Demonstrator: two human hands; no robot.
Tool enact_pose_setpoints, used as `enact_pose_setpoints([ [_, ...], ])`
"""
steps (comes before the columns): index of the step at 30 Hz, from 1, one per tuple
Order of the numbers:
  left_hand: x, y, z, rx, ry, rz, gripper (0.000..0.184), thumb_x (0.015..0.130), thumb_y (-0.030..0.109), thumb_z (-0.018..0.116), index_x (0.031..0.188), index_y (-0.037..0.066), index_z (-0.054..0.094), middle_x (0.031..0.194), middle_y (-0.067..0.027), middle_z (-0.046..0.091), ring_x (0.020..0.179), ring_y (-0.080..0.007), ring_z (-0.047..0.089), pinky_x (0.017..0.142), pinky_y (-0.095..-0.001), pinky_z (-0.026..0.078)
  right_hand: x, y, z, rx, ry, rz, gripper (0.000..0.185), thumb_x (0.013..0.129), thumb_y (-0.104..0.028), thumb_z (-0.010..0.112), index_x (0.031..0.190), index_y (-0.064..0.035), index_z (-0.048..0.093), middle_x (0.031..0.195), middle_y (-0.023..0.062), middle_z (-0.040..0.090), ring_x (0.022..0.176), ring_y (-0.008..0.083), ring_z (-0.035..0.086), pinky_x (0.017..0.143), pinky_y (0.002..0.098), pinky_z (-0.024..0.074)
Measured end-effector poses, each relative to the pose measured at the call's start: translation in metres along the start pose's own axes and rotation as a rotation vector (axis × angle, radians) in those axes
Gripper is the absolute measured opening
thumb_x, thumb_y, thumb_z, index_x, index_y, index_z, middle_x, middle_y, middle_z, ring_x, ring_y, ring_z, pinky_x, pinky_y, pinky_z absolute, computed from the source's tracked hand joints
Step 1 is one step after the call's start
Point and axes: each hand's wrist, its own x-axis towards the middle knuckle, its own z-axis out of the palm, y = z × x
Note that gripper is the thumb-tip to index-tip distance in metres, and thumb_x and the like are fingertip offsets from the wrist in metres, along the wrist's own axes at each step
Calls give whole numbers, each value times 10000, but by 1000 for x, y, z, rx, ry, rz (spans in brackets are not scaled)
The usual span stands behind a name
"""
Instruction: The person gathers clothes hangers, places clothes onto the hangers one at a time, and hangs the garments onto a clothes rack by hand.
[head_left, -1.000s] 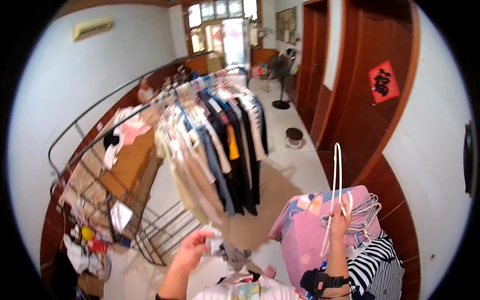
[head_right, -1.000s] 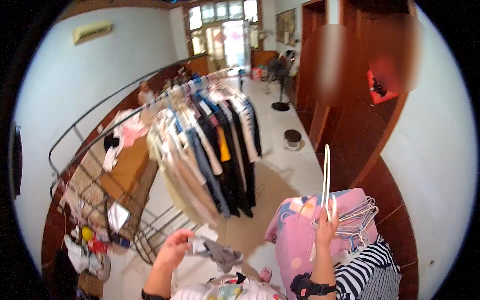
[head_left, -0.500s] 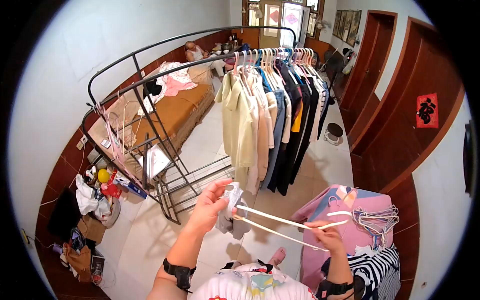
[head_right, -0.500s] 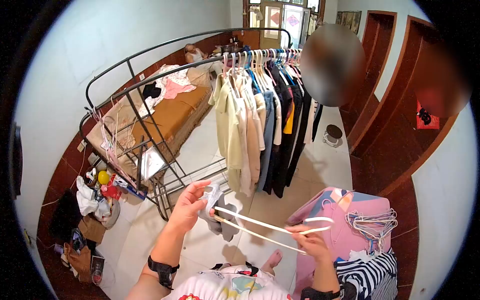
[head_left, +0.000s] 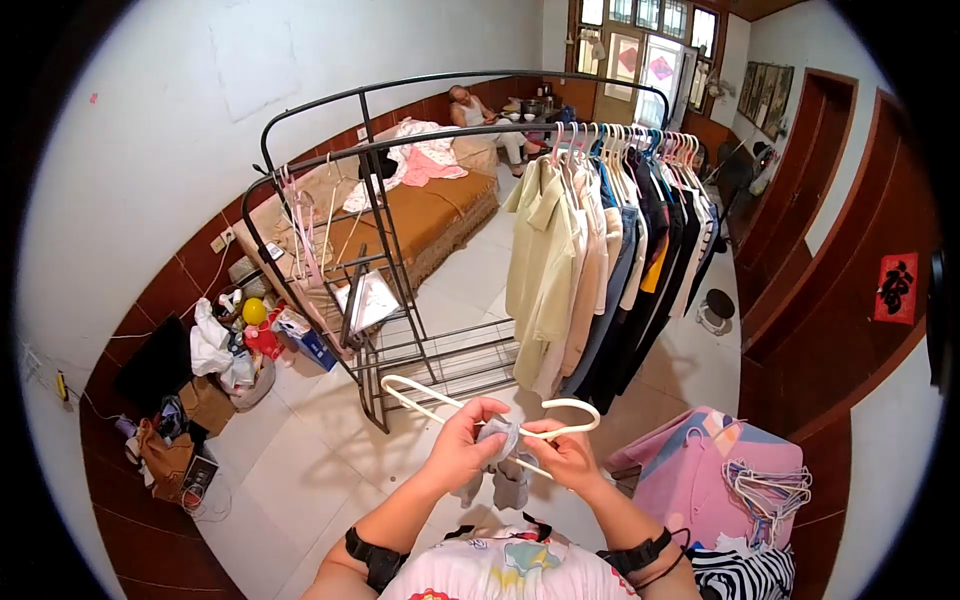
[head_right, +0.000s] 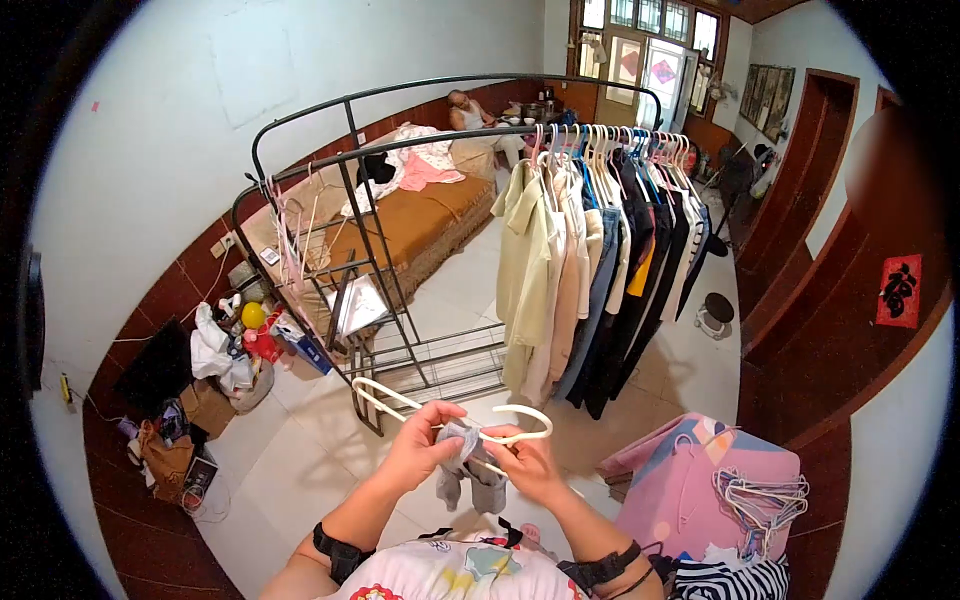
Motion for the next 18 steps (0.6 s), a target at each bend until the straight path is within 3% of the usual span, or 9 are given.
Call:
enact_pose_setpoints([
  [4,-13,-5,1,-172,204,-211,398,791,-44,697,1123,49,498,853,7,611,730,-76,590,678,-217,486,4,-8,-3,43,94,2,148,901,-110,648,1028,-36,665,705,-53,564,566,18,449,487,197,344],
  [7,-13,-3,5,-190,140,-329,237,823,22,701,1026,29,578,829,16,639,686,-45,557,608,-189,441,-2,-5,-11,-55,94,-156,152,907,-116,643,1035,-38,665,714,-50,578,560,21,452,487,197,347],
  [9,-12,-6,6,-184,78,-383,176,833,41,698,985,25,610,838,15,646,665,-32,542,575,-180,420,-5,-6,-19,-98,11,-88,186,876,-162,657,1000,-25,684,692,51,649,591,90,557,543,262,432],
  [12,-9,-4,14,40,54,-230,95,849,49,683,930,14,646,841,17,645,651,-21,525,565,-178,407,-7,-14,-30,-295,24,-184,194,860,-194,668,962,-31,689,604,91,613,512,146,560,513,288,427],
  [13,-6,-1,19,220,108,-162,96,852,47,680,936,13,648,828,18,641,647,-19,521,566,-177,409,-8,-16,-33,-314,40,-216,192,854,-220,668,937,-48,692,582,125,583,492,218,565,499,316,425],
  [14,-4,1,24,400,159,-91,97,854,44,676,941,11,650,816,18,637,642,-18,518,568,-177,410,-8,-17,-37,-310,52,-208,192,854,-220,668,937,-48,692,582,125,583,492,218,565,499,316,425],
  [15,0,-7,22,486,141,5,231,818,0,697,1036,9,622,812,9,621,648,-31,523,573,-180,416,-9,-17,-41,-370,42,-230,186,854,-228,669,925,-58,693,582,125,581,496,241,567,496,330,424],
  [16,2,-8,27,488,128,1,231,818,0,697,1036,9,622,812,9,621,648,-31,523,573,-180,416,-11,-16,-44,-432,32,-251,181,854,-237,670,914,-68,693,582,124,580,500,264,569,493,345,424],
  [18,9,-3,39,506,277,116,477,702,13,776,1141,52,594,686,-8,570,518,-76,439,486,-230,366,-12,-14,-48,-446,51,-285,183,855,-254,667,910,-81,691,576,123,573,516,289,578,495,363,428],
])
